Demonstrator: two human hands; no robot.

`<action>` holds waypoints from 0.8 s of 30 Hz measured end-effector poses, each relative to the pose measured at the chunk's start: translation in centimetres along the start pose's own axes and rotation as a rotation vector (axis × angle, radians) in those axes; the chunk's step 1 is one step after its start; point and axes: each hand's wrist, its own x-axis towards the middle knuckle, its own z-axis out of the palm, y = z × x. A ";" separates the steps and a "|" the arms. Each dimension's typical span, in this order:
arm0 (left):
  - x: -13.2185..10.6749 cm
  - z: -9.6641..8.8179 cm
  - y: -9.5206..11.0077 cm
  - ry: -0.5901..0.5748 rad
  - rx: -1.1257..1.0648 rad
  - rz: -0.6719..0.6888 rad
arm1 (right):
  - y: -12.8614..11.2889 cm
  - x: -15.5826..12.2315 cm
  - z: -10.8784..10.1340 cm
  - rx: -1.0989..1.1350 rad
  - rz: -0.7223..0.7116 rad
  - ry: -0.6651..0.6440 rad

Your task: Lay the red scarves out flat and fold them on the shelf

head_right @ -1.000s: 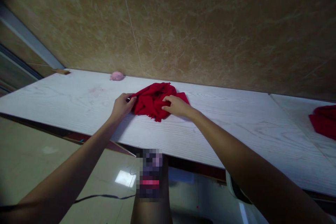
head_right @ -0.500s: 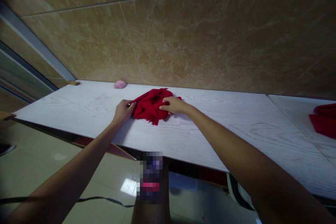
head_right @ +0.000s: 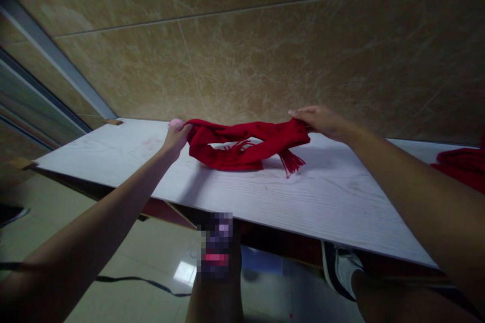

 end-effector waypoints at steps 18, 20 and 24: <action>-7.0 9.4 18.8 -0.675 0.053 0.561 | -5.5 -6.2 4.3 -0.209 -0.422 0.035; -7.3 9.7 19.6 -0.681 0.075 0.591 | -6.5 -6.4 5.0 -0.236 -0.408 0.054; -7.3 9.5 20.6 -0.606 0.108 0.608 | -5.5 -6.5 5.8 -0.216 -0.314 0.078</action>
